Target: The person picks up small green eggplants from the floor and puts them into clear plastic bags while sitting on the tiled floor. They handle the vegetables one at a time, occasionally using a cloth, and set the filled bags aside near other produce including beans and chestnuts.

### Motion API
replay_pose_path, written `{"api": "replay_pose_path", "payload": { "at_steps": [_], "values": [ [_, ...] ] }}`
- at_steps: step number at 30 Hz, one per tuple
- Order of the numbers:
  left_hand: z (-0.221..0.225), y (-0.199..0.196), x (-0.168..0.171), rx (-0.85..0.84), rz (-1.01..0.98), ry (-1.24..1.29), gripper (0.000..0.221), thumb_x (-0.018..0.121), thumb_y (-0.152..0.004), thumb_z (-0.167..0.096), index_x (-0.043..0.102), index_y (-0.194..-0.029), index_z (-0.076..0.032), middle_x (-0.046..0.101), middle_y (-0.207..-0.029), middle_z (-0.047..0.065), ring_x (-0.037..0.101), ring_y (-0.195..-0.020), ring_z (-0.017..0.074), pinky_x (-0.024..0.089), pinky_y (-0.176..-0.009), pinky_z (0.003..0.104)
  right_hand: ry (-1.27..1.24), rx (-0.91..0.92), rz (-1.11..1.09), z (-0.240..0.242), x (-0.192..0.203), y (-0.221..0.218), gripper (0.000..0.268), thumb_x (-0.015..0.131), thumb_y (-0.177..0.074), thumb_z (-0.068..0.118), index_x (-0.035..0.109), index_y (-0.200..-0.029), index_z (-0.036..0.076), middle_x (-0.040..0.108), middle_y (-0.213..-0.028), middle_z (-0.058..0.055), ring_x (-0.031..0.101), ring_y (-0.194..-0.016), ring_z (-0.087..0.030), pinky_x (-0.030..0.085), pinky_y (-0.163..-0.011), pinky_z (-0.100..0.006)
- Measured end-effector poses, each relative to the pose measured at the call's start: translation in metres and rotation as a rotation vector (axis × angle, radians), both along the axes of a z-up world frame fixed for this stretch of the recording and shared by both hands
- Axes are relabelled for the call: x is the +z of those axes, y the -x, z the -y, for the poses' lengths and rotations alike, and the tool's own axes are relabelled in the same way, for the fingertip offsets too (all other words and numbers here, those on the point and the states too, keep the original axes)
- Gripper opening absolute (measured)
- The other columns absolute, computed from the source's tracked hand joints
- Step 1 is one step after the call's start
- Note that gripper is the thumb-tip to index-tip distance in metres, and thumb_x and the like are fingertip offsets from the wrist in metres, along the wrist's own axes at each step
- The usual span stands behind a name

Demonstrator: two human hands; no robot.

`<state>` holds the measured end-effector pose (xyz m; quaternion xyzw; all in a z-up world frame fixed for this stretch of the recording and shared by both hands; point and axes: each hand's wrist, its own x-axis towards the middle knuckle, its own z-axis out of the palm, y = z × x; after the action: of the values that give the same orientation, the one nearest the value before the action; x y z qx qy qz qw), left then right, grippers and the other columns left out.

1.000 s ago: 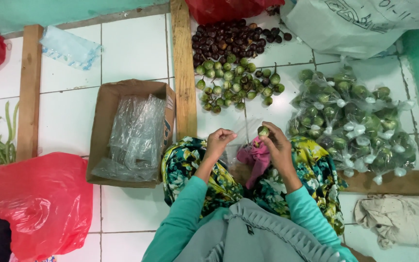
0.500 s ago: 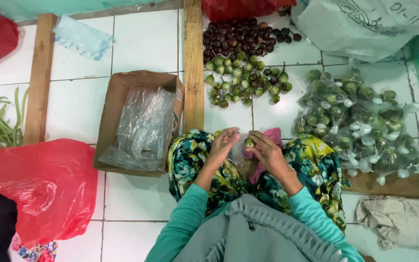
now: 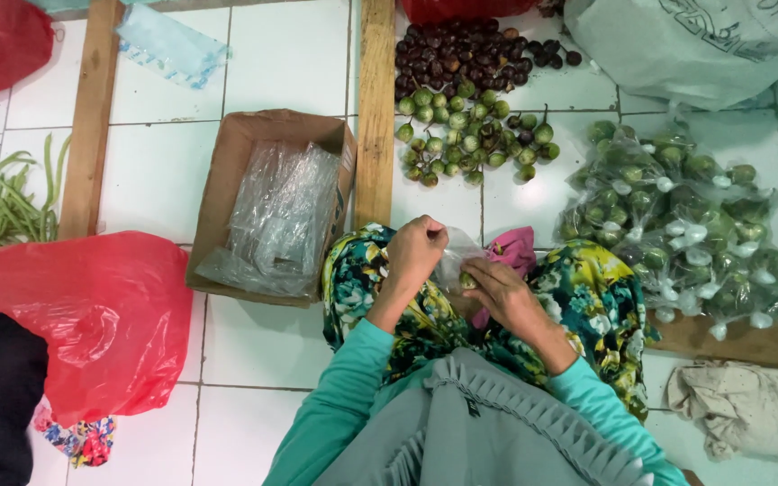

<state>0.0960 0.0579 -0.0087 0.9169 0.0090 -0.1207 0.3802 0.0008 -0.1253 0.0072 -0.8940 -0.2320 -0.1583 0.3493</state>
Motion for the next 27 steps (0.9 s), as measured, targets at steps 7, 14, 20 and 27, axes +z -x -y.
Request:
{"api": "replay_pose_path", "payload": {
  "at_steps": [7,14,20,27],
  "values": [
    [0.014,0.020,-0.024,-0.027,0.295,0.040,0.008,0.073,-0.086,-0.023,0.072,-0.088,-0.015,0.072,-0.080,0.006,0.071,-0.080,0.0276,0.060,-0.067,0.045,-0.276,-0.237,-0.453,0.010,0.021,0.007,0.043,0.069,-0.098,0.042,0.073,-0.131,0.015,0.079,-0.098,-0.012,0.074,-0.096,-0.035,0.058,-0.083,-0.049],
    [0.019,0.035,-0.016,-0.078,0.360,0.033,0.006,0.074,-0.086,-0.022,0.073,-0.088,-0.016,0.071,-0.078,0.002,0.070,-0.077,0.0229,0.060,-0.067,0.039,0.321,-0.384,-0.286,0.001,-0.027,-0.010,0.045,0.065,-0.096,0.054,0.072,-0.129,0.025,0.077,-0.083,-0.008,0.074,-0.075,-0.034,0.059,-0.073,-0.050],
    [0.013,0.025,-0.020,-0.056,0.311,-0.001,0.007,0.074,-0.085,-0.024,0.074,-0.087,-0.017,0.072,-0.079,0.003,0.071,-0.079,0.0251,0.059,-0.069,0.041,0.221,-0.352,-0.255,-0.004,-0.025,-0.019,0.033,0.067,-0.097,0.035,0.073,-0.128,0.024,0.076,-0.081,-0.009,0.074,-0.070,-0.035,0.060,-0.070,-0.048],
    [-0.005,-0.009,-0.012,0.114,0.098,0.039,0.017,0.067,-0.086,-0.038,0.073,-0.089,-0.023,0.076,-0.083,0.006,0.073,-0.084,0.0343,0.057,-0.075,0.050,-0.264,-0.431,-0.266,0.021,-0.048,-0.035,0.014,0.068,-0.104,0.017,0.080,-0.108,0.013,0.078,-0.095,-0.008,0.072,-0.078,-0.033,0.058,-0.064,-0.042]
  ]
}}
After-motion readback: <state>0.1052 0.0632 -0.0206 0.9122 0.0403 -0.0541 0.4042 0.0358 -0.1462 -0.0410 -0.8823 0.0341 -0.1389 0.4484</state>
